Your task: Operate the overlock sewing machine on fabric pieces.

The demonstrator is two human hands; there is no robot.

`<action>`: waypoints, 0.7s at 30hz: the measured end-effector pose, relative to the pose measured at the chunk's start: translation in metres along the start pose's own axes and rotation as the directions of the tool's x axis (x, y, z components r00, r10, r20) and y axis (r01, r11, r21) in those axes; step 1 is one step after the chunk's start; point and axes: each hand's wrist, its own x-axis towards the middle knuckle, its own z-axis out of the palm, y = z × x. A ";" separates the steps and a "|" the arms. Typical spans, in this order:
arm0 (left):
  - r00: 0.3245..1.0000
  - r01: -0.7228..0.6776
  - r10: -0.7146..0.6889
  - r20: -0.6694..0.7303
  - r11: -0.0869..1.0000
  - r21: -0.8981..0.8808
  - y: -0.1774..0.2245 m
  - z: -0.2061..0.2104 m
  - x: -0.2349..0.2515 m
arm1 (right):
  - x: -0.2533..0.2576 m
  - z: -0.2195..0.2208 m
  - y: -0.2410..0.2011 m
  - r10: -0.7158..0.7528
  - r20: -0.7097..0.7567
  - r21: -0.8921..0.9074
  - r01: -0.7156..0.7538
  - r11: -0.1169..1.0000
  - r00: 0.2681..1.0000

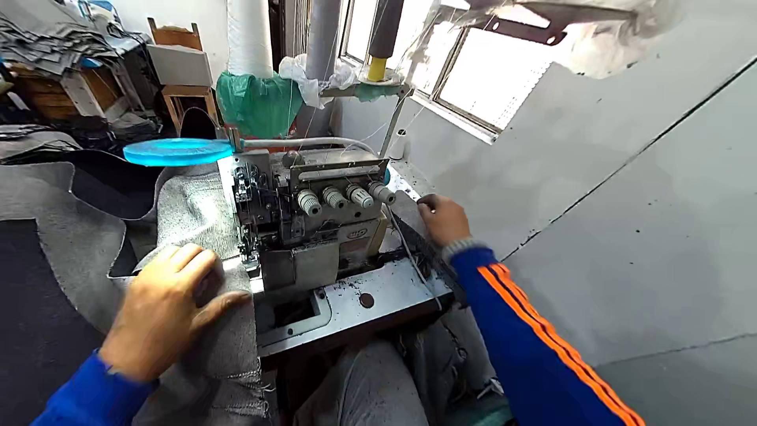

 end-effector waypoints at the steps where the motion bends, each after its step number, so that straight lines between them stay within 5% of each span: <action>1: 1.000 0.009 -0.008 0.022 1.000 -0.024 -0.004 0.005 0.005 | 0.021 0.010 0.004 0.031 0.048 -0.064 -0.028 0.998 0.998; 6: 0.999 -0.029 0.029 0.038 0.999 0.017 -0.004 0.007 0.003 | 0.060 0.036 -0.008 0.154 0.136 -0.261 -0.114 0.959 0.979; 11: 0.992 -0.036 0.051 0.118 0.992 -0.124 -0.004 0.002 0.010 | 0.047 0.034 0.010 -0.025 0.012 -0.126 0.026 0.992 1.000; 14: 0.990 -0.051 0.065 0.124 0.992 -0.115 -0.003 0.003 0.010 | 0.019 0.004 0.021 -0.153 -0.002 -0.223 0.149 0.963 0.988; 21: 0.997 -0.045 0.044 0.066 0.999 0.006 0.010 0.007 0.005 | -0.087 -0.027 0.077 -0.015 0.103 -0.161 0.031 0.986 0.995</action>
